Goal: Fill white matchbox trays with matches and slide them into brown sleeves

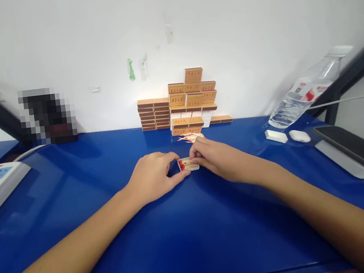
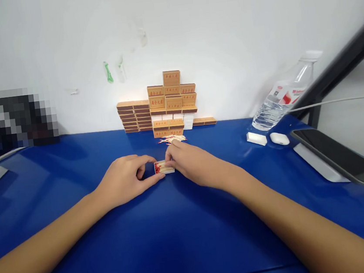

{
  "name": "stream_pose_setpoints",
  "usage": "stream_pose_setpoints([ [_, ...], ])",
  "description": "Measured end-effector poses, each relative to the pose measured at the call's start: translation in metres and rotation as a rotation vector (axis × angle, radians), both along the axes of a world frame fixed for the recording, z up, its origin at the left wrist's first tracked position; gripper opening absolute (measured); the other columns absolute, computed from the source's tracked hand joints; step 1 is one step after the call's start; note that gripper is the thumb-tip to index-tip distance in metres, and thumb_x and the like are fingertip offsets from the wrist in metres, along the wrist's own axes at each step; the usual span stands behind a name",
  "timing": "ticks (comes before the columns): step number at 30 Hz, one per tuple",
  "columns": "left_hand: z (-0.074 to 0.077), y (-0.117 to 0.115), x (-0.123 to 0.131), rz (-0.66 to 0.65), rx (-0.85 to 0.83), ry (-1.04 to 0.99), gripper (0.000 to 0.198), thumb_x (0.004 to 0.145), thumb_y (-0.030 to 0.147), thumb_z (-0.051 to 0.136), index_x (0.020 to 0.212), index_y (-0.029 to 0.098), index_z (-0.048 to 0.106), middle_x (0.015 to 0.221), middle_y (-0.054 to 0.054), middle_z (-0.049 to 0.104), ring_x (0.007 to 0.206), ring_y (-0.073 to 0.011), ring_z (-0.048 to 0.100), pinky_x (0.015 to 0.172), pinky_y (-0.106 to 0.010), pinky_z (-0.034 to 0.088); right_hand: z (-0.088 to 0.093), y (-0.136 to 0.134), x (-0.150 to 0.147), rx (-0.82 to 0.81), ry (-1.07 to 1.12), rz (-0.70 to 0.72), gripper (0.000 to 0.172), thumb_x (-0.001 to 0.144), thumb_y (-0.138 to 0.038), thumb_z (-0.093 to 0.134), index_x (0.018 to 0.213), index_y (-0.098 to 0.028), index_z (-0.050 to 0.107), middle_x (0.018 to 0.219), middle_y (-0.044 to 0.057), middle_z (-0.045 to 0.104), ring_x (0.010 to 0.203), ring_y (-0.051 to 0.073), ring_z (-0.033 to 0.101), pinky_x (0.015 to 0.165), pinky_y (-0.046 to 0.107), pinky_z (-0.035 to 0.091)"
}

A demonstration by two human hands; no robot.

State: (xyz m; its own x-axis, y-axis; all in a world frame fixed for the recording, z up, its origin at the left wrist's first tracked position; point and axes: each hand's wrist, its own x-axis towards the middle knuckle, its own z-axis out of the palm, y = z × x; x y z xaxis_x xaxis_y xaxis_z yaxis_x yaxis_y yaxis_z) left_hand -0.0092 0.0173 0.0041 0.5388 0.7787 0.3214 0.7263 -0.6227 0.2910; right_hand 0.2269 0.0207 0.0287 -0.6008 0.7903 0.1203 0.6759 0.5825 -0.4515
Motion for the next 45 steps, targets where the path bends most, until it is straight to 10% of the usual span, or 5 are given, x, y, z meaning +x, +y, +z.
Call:
stream_pose_setpoints([
  [45,0.0018,-0.0021,-0.0004,-0.03,0.001,0.004,0.033,0.094,0.054,0.068,0.104,0.023,0.074,0.066,0.002,0.061,0.061,-0.0152,0.057,0.06,-0.028,0.037,-0.0032,-0.0002,-0.0018,0.082,0.1,-0.014,0.009,0.101,-0.021,0.057,0.096,-0.021,0.064,0.091,0.003,0.061,0.081,0.017,0.055,0.073,0.031,0.042],
])
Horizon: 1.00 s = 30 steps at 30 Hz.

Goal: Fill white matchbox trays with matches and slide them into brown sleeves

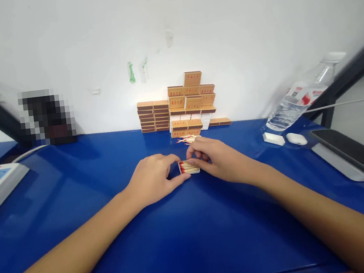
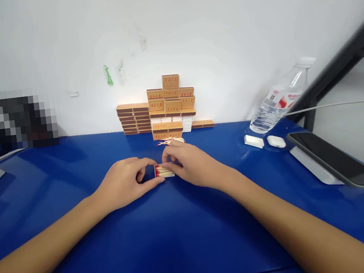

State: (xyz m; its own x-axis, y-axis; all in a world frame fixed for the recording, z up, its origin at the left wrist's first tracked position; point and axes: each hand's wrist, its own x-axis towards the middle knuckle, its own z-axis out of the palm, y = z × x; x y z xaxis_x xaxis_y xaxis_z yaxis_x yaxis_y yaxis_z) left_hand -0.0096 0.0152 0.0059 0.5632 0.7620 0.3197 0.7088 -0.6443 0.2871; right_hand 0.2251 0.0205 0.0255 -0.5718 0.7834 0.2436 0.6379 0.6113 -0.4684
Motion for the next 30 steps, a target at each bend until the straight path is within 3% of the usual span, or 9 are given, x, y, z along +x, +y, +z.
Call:
stream_pose_setpoints([
  [6,0.0,-0.0003,0.0003,-0.007,0.007,0.012,0.035,0.095,0.056,0.067,0.104,0.023,0.074,0.066,0.002,0.061,0.061,-0.0155,0.058,0.06,-0.028,0.036,-0.0002,-0.0002,0.0004,-0.006,-0.057,0.011,0.015,0.102,-0.027,0.058,0.089,-0.021,0.063,0.093,0.004,0.06,0.083,0.018,0.055,0.074,0.032,0.042],
  [16,0.0008,-0.0001,0.0006,-0.005,-0.037,0.003,0.034,0.096,0.055,0.066,0.103,0.022,0.073,0.067,0.002,0.059,0.062,-0.0155,0.056,0.061,-0.029,0.036,0.0057,-0.0064,-0.0007,0.024,-0.022,0.09,0.014,0.102,-0.026,0.059,0.101,-0.023,0.073,0.094,0.005,0.057,0.081,0.017,0.055,0.074,0.032,0.044],
  [30,0.0002,0.0007,0.0002,-0.002,-0.044,0.007,0.036,0.096,0.057,0.065,0.106,0.023,0.074,0.067,0.002,0.06,0.063,-0.0162,0.057,0.06,-0.028,0.034,0.0044,-0.0003,0.0048,0.006,-0.052,0.082,0.012,0.101,-0.024,0.061,0.094,-0.02,0.07,0.091,0.003,0.06,0.08,0.016,0.056,0.073,0.03,0.042],
])
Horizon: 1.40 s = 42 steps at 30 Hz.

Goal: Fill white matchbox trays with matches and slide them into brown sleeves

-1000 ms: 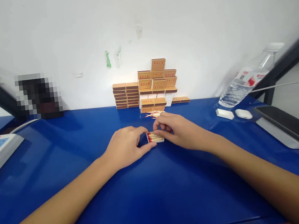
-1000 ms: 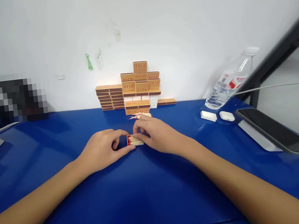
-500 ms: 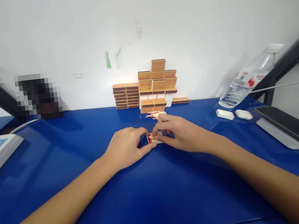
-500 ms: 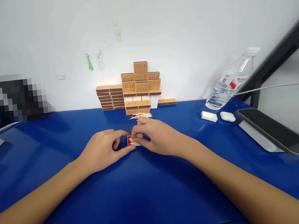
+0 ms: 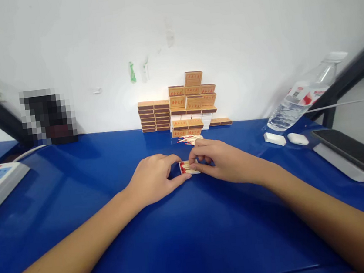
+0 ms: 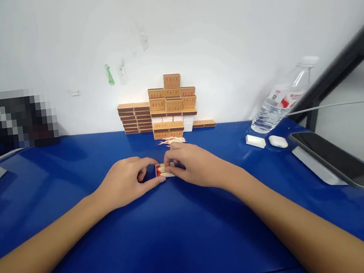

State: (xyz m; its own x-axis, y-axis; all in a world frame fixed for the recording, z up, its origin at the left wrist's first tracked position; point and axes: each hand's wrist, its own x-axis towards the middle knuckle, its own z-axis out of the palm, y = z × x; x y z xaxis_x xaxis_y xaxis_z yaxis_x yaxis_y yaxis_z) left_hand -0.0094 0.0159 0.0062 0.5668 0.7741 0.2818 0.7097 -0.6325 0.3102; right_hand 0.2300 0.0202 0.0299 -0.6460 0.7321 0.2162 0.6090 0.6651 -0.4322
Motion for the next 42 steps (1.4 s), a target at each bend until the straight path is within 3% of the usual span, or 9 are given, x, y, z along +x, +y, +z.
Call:
stream_pose_setpoints([
  [7,0.0,0.0,0.001,-0.004,0.005,0.005,0.035,0.095,0.055,0.067,0.108,0.023,0.074,0.067,0.002,0.06,0.063,-0.0158,0.057,0.06,-0.028,0.034,0.002,0.005,0.006,0.011,-0.06,-0.03,0.01,0.097,-0.019,0.062,0.088,-0.019,0.066,0.083,0.001,0.059,0.075,0.015,0.052,0.07,0.029,0.039],
  [11,0.0,0.0,0.001,-0.002,-0.004,0.009,0.034,0.095,0.055,0.066,0.106,0.023,0.073,0.066,0.003,0.059,0.062,-0.0156,0.056,0.059,-0.028,0.033,0.001,0.001,-0.001,0.036,0.006,-0.017,0.008,0.097,-0.015,0.062,0.094,-0.019,0.068,0.082,0.0,0.058,0.075,0.015,0.053,0.069,0.029,0.039],
  [17,0.0,0.0,0.001,-0.004,-0.01,0.017,0.035,0.096,0.056,0.064,0.102,0.022,0.072,0.068,0.002,0.06,0.063,-0.0157,0.056,0.061,-0.028,0.033,-0.005,-0.004,-0.005,0.002,0.059,0.057,0.018,0.102,-0.018,0.057,0.103,-0.021,0.074,0.093,0.004,0.06,0.08,0.015,0.057,0.072,0.029,0.043],
  [25,-0.001,0.0,-0.001,-0.006,-0.012,0.012,0.033,0.096,0.055,0.065,0.104,0.023,0.072,0.068,0.002,0.059,0.062,-0.0156,0.055,0.061,-0.028,0.033,-0.003,-0.002,-0.003,0.021,0.06,0.056,0.021,0.103,-0.018,0.057,0.104,-0.021,0.078,0.086,0.003,0.057,0.076,0.014,0.053,0.07,0.029,0.041],
  [31,0.001,0.0,0.0,-0.006,-0.001,0.013,0.034,0.096,0.053,0.067,0.109,0.023,0.073,0.066,0.003,0.059,0.062,-0.0156,0.056,0.06,-0.029,0.034,-0.002,0.002,0.001,0.064,0.065,-0.019,0.015,0.099,-0.02,0.061,0.1,-0.021,0.076,0.084,0.002,0.057,0.075,0.015,0.054,0.069,0.029,0.041],
  [42,0.0,0.0,0.0,-0.009,0.004,0.013,0.035,0.096,0.054,0.066,0.11,0.023,0.074,0.067,0.002,0.059,0.063,-0.0159,0.057,0.06,-0.029,0.036,-0.003,0.004,0.003,0.069,0.023,-0.019,0.009,0.096,-0.019,0.065,0.093,-0.02,0.073,0.083,0.001,0.058,0.075,0.014,0.054,0.07,0.028,0.041],
])
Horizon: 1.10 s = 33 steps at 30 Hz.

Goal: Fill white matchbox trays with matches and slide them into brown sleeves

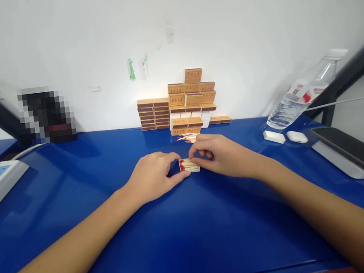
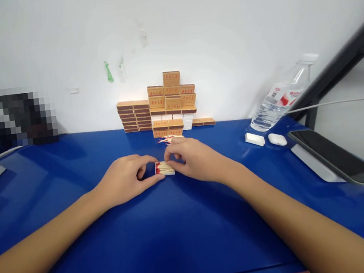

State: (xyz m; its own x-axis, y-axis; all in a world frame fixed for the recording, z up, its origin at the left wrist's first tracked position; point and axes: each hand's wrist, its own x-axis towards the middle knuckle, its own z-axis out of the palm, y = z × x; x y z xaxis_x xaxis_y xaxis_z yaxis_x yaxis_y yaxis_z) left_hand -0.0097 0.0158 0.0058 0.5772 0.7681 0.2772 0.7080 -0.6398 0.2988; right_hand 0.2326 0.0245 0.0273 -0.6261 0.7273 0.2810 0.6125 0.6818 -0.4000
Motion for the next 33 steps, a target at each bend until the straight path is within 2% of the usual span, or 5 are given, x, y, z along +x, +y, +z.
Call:
stream_pose_setpoints([
  [13,0.0012,0.0002,-0.0009,0.002,-0.013,0.008,0.037,0.097,0.056,0.064,0.11,0.023,0.074,0.069,0.001,0.062,0.063,-0.0162,0.057,0.061,-0.029,0.035,0.0034,-0.0034,-0.0031,-0.016,-0.087,-0.019,0.016,0.1,-0.024,0.061,0.088,-0.018,0.069,0.085,0.003,0.059,0.076,0.016,0.052,0.07,0.03,0.039],
  [22,0.0007,0.0,0.0,-0.003,-0.014,0.007,0.037,0.097,0.055,0.063,0.11,0.023,0.074,0.069,0.001,0.061,0.063,-0.0161,0.057,0.061,-0.029,0.035,-0.0012,-0.0038,-0.0037,0.004,-0.07,-0.011,0.01,0.099,-0.018,0.063,0.094,-0.018,0.072,0.091,0.004,0.061,0.077,0.015,0.055,0.069,0.029,0.041],
  [29,0.0014,-0.0002,0.0001,-0.004,-0.006,0.028,0.036,0.097,0.055,0.064,0.105,0.021,0.072,0.07,0.001,0.061,0.064,-0.016,0.057,0.06,-0.029,0.035,-0.0031,-0.0067,-0.0075,0.075,-0.143,0.001,0.015,0.103,-0.018,0.056,0.101,-0.017,0.071,0.097,0.006,0.061,0.076,0.015,0.056,0.069,0.028,0.042],
  [33,0.0028,0.0001,0.0007,-0.007,-0.005,0.029,0.035,0.097,0.054,0.064,0.107,0.021,0.072,0.068,0.001,0.06,0.063,-0.0161,0.057,0.059,-0.029,0.035,-0.006,-0.006,-0.0083,0.08,-0.153,-0.002,0.017,0.104,-0.018,0.054,0.103,-0.017,0.071,0.098,0.007,0.062,0.083,0.017,0.059,0.073,0.03,0.044],
])
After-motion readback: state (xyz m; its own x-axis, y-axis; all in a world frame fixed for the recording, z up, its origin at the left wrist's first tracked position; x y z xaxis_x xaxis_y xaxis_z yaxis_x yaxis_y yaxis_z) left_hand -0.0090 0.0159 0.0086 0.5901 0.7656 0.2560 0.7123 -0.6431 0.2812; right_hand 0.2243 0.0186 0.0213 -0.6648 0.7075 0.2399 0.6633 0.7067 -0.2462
